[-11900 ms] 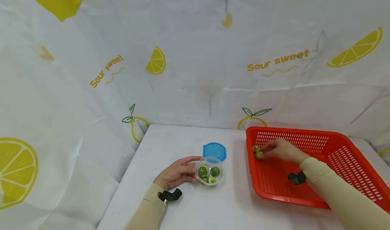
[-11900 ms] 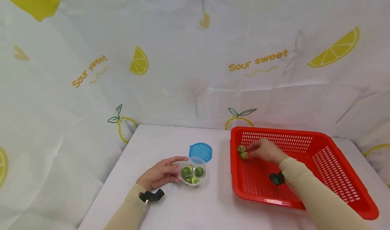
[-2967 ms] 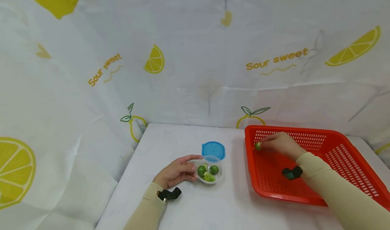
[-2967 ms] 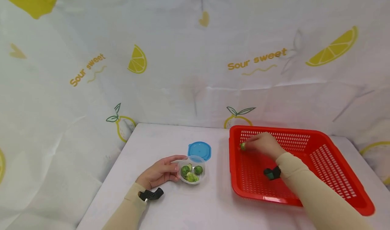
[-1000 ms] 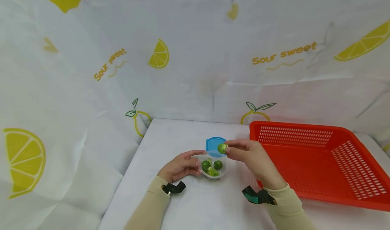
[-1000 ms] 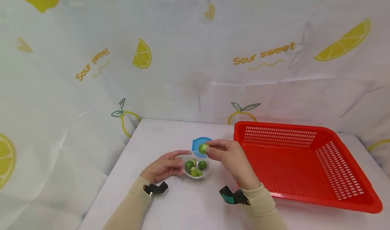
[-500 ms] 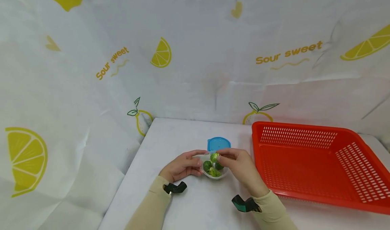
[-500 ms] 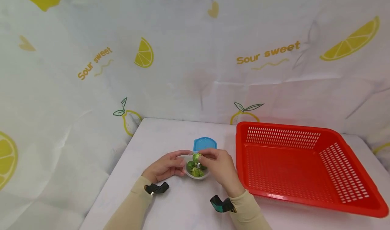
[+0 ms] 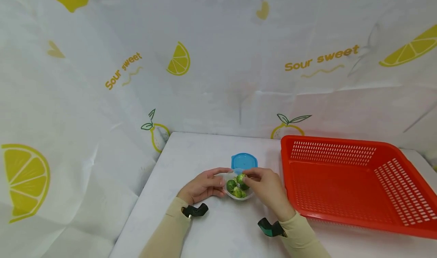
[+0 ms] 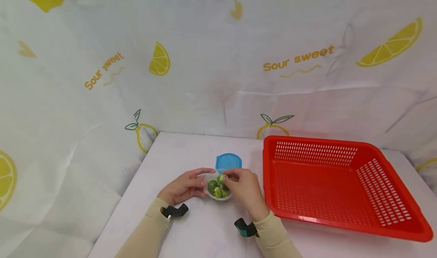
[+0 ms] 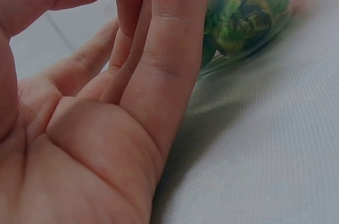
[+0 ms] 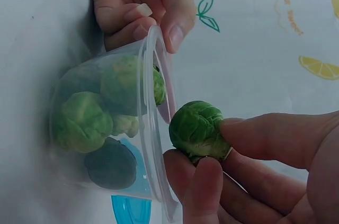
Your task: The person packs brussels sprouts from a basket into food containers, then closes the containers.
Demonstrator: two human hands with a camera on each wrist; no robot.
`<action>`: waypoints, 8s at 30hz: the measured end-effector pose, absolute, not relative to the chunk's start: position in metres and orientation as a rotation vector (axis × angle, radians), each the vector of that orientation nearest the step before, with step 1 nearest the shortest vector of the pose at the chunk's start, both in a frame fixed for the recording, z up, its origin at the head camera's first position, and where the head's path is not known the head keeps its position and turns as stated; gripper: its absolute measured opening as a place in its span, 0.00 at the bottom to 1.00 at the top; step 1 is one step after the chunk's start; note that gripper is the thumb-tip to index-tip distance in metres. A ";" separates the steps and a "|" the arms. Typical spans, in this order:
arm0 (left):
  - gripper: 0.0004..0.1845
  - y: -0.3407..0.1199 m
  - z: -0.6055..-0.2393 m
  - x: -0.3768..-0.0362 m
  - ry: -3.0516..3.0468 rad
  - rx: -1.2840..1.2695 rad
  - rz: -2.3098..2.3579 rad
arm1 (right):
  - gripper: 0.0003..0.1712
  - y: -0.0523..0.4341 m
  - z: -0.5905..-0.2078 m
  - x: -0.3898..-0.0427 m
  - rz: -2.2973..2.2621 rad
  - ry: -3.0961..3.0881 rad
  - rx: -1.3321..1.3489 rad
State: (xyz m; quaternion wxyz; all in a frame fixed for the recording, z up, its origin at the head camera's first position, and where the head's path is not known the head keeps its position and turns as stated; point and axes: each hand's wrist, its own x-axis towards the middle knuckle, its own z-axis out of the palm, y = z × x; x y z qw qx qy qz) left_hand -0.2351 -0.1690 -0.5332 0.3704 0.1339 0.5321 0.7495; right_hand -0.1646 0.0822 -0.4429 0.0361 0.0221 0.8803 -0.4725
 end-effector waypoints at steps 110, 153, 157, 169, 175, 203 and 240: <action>0.11 -0.162 -0.447 -0.209 2.397 0.443 1.697 | 0.17 0.083 -0.474 -0.131 -2.128 2.600 0.086; 0.15 -0.145 -0.458 -0.210 2.297 0.091 1.669 | 0.14 0.086 -0.495 -0.141 -1.979 2.700 0.209; 0.18 -0.147 -0.457 -0.210 2.317 0.097 1.622 | 0.16 0.088 -0.494 -0.144 -1.944 2.654 0.268; 0.21 -0.148 -0.464 -0.212 2.143 0.055 1.606 | 0.25 0.094 -0.490 -0.155 -1.798 2.428 0.335; 0.19 -0.148 -0.465 -0.215 2.130 0.026 1.618 | 0.23 0.094 -0.491 -0.156 -1.867 2.360 0.325; 0.13 -0.148 -0.478 -0.223 2.020 -0.106 1.784 | 0.20 0.093 -0.494 -0.159 -2.014 2.197 0.353; 0.16 -0.151 -0.476 -0.225 2.041 0.033 1.643 | 0.20 0.096 -0.496 -0.160 -1.981 2.224 0.324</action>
